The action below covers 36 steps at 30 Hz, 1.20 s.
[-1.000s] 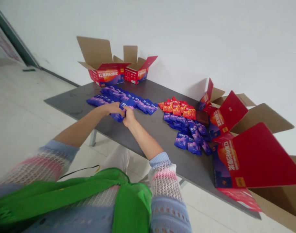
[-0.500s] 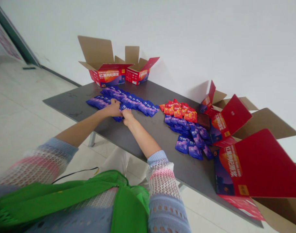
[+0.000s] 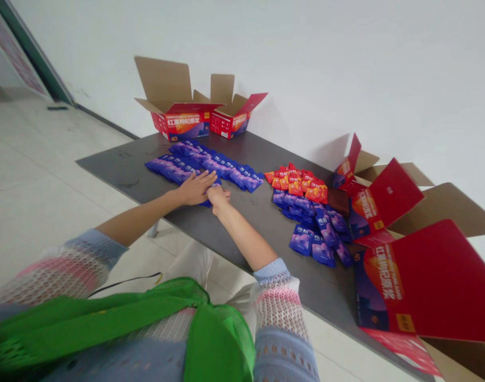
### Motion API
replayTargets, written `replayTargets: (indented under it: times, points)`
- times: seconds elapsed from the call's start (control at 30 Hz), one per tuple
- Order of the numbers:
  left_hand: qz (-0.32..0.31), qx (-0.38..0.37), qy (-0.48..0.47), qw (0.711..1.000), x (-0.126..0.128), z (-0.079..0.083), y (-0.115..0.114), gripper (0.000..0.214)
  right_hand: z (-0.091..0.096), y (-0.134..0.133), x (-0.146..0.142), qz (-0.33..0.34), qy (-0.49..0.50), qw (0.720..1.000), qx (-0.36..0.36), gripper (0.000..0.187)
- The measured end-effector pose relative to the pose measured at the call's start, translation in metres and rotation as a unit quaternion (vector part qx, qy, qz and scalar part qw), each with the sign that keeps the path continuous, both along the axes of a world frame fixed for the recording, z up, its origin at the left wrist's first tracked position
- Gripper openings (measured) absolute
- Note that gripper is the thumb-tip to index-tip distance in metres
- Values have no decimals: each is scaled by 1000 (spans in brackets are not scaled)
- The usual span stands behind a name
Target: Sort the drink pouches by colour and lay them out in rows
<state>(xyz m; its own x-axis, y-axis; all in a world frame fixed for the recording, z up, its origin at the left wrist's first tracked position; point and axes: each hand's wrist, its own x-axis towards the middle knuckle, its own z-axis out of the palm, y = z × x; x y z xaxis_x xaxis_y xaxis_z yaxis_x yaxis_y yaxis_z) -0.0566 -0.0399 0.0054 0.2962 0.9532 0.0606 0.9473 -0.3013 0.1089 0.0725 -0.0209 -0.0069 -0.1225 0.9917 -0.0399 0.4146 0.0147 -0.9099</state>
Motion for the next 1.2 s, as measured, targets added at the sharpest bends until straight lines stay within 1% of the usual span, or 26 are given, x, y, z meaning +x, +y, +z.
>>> replayTargets:
  times: [0.1, 0.17, 0.2, 0.27, 0.3, 0.37, 0.43, 0.47, 0.57, 0.63, 0.7, 0.77, 0.8, 0.87, 0.9, 1.0, 1.1, 1.2]
  points:
    - [-41, 8, -15, 999, -3, -1, 5, 65, 7, -10, 18, -37, -36, 997, -58, 35]
    - [-52, 46, -46, 996, -9, -3, 9, 62, 14, -15, 30, -50, -49, 995, -74, 37]
    - [-42, 71, -66, 994, -13, -4, 12, 62, 19, -17, 35, -55, -52, 994, -79, 39]
    - [3, 102, -104, 989, -22, -8, 15, 61, 26, -21, 40, -70, -68, 992, -79, 48]
    - [28, 102, -117, 988, -25, -10, 16, 60, 28, -25, 40, -78, -86, 991, -70, 55]
    - [57, 85, -129, 986, -29, -13, 16, 60, 28, -33, 35, -86, -144, 986, -26, 70]
    - [64, 75, -125, 987, -28, -14, 14, 59, 21, -42, 27, -59, -208, 976, 31, 78]
    - [68, 75, -118, 988, -26, -13, 12, 58, 16, -46, 22, -32, -232, 971, 48, 80]
    - [97, 85, -87, 988, -14, -11, 4, 56, -1, -50, 12, 57, -289, 954, 60, 79]
    - [143, 93, -80, 982, -6, -11, -2, 55, -8, -45, 10, 91, -321, 939, 79, 76]
    - [204, 100, -88, 970, -3, -12, -6, 55, -11, -35, 10, 115, -341, 926, 114, 72]
    - [256, 107, -101, 955, -5, -13, -6, 56, -10, -25, 12, 136, -351, 914, 149, 72]
    - [265, 114, -114, 951, -8, -14, -4, 57, -9, -20, 13, 147, -354, 909, 165, 73]
    - [250, 133, -151, 947, -17, -16, 3, 59, -8, -12, 15, 165, -357, 899, 192, 75]
    - [230, 141, -171, 948, -22, -17, 8, 58, -7, -9, 16, 174, -356, 896, 201, 75]
    - [126, 149, -202, 960, -37, -21, 25, 53, -9, -4, 18, 183, -347, 894, 218, 72]
    - [41, 133, -187, 972, -47, -25, 38, 55, -13, -3, 20, 168, -332, 899, 229, 70]
    - [1, 89, -134, 987, -49, -25, 44, 60, -14, -3, 21, 148, -322, 904, 237, 72]
